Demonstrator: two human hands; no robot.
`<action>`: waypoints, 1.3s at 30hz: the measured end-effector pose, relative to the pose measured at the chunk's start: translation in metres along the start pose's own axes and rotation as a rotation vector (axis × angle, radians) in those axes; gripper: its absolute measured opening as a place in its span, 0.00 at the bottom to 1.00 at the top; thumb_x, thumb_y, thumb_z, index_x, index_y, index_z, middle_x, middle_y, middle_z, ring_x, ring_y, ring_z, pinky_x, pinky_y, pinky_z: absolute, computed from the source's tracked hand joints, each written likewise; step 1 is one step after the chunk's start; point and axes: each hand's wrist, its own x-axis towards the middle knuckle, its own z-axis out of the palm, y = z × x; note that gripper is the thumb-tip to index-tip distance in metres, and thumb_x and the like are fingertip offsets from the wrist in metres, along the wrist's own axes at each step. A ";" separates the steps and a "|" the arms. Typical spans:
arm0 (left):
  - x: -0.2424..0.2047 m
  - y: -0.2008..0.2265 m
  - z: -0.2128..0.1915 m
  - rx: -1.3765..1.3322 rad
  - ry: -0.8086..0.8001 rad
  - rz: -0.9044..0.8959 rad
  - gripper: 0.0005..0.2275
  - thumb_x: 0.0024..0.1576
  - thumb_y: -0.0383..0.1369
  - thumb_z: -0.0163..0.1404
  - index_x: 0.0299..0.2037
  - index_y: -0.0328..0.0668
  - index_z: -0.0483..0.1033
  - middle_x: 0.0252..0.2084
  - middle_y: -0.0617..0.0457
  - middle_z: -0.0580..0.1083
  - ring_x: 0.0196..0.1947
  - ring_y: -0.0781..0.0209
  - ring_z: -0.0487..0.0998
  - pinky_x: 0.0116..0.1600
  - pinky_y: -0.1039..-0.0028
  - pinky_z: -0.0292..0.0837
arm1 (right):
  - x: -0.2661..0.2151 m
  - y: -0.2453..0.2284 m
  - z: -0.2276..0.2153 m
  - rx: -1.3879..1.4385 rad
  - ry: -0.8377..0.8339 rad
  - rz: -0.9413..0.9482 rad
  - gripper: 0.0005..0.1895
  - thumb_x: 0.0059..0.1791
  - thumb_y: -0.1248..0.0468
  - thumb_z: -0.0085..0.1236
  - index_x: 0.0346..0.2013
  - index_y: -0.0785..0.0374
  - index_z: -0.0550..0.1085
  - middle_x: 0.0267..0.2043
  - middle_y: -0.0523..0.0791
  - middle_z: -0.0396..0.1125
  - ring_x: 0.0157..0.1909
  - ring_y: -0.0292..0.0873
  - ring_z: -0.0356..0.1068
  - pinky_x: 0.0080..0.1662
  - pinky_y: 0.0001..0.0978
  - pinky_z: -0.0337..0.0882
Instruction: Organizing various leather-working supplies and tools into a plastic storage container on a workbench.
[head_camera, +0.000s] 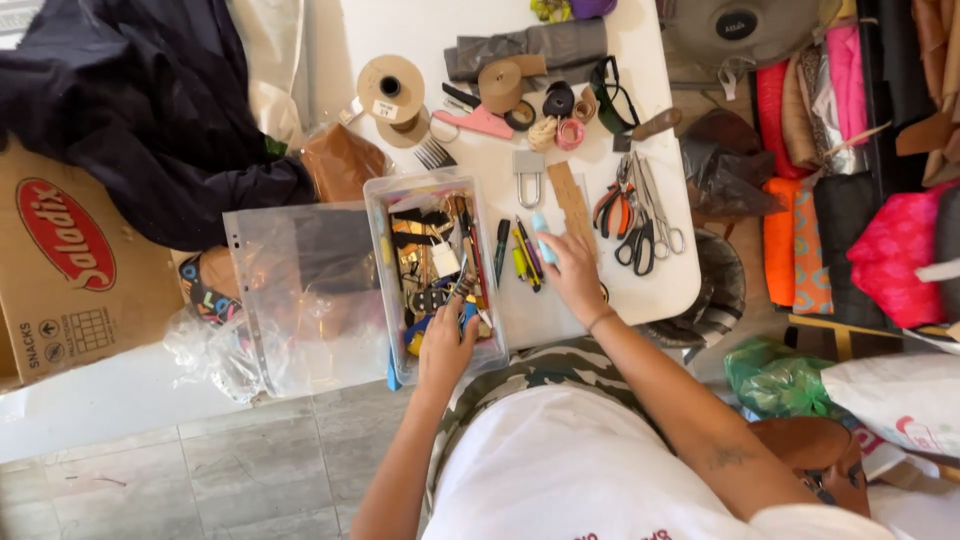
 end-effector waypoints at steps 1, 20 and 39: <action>-0.005 -0.006 -0.001 0.095 0.008 0.037 0.23 0.65 0.43 0.46 0.63 0.31 0.67 0.52 0.40 0.74 0.51 0.43 0.78 0.56 0.58 0.74 | 0.001 0.008 0.007 -0.094 -0.050 -0.033 0.18 0.47 0.68 0.62 0.52 0.57 0.76 0.40 0.47 0.70 0.43 0.50 0.69 0.46 0.39 0.71; 0.000 -0.105 0.042 0.531 -0.090 0.116 0.19 0.58 0.48 0.52 0.51 0.47 0.80 0.67 0.48 0.65 0.70 0.45 0.62 0.63 0.59 0.66 | -0.018 -0.068 0.145 -0.841 -0.184 -0.551 0.10 0.47 0.77 0.56 0.29 0.58 0.70 0.36 0.41 0.65 0.42 0.40 0.64 0.47 0.34 0.63; 0.014 -0.136 0.061 0.520 0.113 0.160 0.20 0.46 0.47 0.63 0.39 0.41 0.77 0.50 0.38 0.67 0.44 0.38 0.75 0.49 0.55 0.71 | 0.011 -0.040 0.004 0.657 0.238 0.649 0.22 0.50 0.63 0.68 0.51 0.60 0.64 0.44 0.45 0.71 0.39 0.38 0.77 0.39 0.20 0.76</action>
